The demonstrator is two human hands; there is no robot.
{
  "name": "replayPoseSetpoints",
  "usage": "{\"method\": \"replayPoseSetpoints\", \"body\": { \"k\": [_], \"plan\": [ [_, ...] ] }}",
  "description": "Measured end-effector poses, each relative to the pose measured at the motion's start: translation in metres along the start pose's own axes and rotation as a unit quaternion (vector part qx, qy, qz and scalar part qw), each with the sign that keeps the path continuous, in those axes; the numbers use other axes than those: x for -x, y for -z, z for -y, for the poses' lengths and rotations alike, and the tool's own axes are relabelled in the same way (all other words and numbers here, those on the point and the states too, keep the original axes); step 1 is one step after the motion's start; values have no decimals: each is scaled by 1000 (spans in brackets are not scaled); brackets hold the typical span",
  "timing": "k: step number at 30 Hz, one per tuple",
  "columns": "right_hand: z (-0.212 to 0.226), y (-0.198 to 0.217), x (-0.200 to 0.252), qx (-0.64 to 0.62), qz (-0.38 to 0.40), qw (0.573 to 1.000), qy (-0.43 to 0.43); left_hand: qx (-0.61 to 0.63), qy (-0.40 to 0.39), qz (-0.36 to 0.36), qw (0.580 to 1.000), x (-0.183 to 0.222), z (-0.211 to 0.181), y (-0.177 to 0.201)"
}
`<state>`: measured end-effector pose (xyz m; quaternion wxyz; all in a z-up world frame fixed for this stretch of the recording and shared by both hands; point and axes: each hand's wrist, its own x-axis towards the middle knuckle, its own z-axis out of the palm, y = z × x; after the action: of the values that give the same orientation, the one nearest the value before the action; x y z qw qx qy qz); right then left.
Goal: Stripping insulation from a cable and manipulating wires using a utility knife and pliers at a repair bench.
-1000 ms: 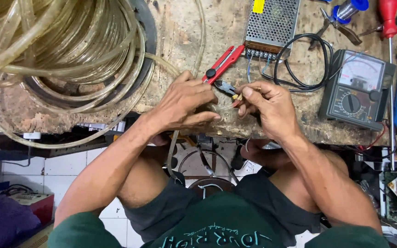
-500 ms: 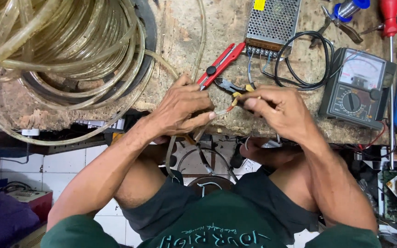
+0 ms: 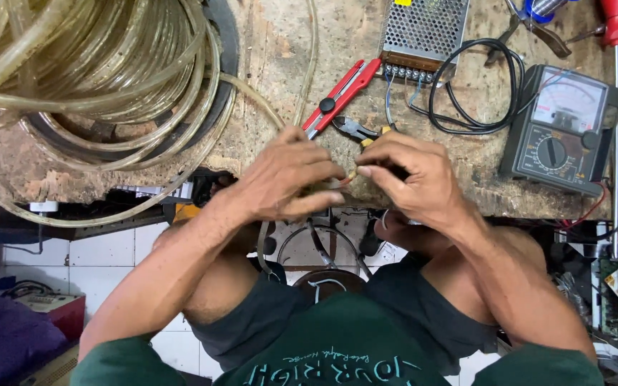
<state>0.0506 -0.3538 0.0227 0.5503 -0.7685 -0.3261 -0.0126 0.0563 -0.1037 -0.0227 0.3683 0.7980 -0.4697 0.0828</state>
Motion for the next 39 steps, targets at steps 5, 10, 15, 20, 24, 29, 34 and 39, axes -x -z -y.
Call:
{"method": "replayPoseSetpoints", "body": {
  "k": [5, 10, 15, 20, 24, 29, 34, 39],
  "plan": [
    [-7, -4, 4, 29, -20, 998, -53, 145, 62, -68, 985, -7, -13, -4],
    [-4, -8, 1, -2, -16, 997, -73, 182, 87, -86, 976, -12, -12, -9],
    [-7, -9, 8, -16, -2, 994, -109, 206, 116, -74, 969, -14, -18, -5],
    [-8, -9, 7, -61, 29, 982, -175, 236, 165, -30, 957, -10, -14, -2],
    [-5, -9, 4, -97, 30, 975, -197, 260, 140, -23, 955, -10, -11, 3],
    [-18, -12, 9, -109, 39, 971, -207, 271, 135, 6, 953, -7, -9, 7],
    [-10, -14, 2, -85, 41, 979, -181, 260, 119, 24, 958, -9, -6, 13],
    [-10, -13, 2, -59, 48, 982, -173, 256, 107, 30, 960, -4, -1, 8]
  ]
}}
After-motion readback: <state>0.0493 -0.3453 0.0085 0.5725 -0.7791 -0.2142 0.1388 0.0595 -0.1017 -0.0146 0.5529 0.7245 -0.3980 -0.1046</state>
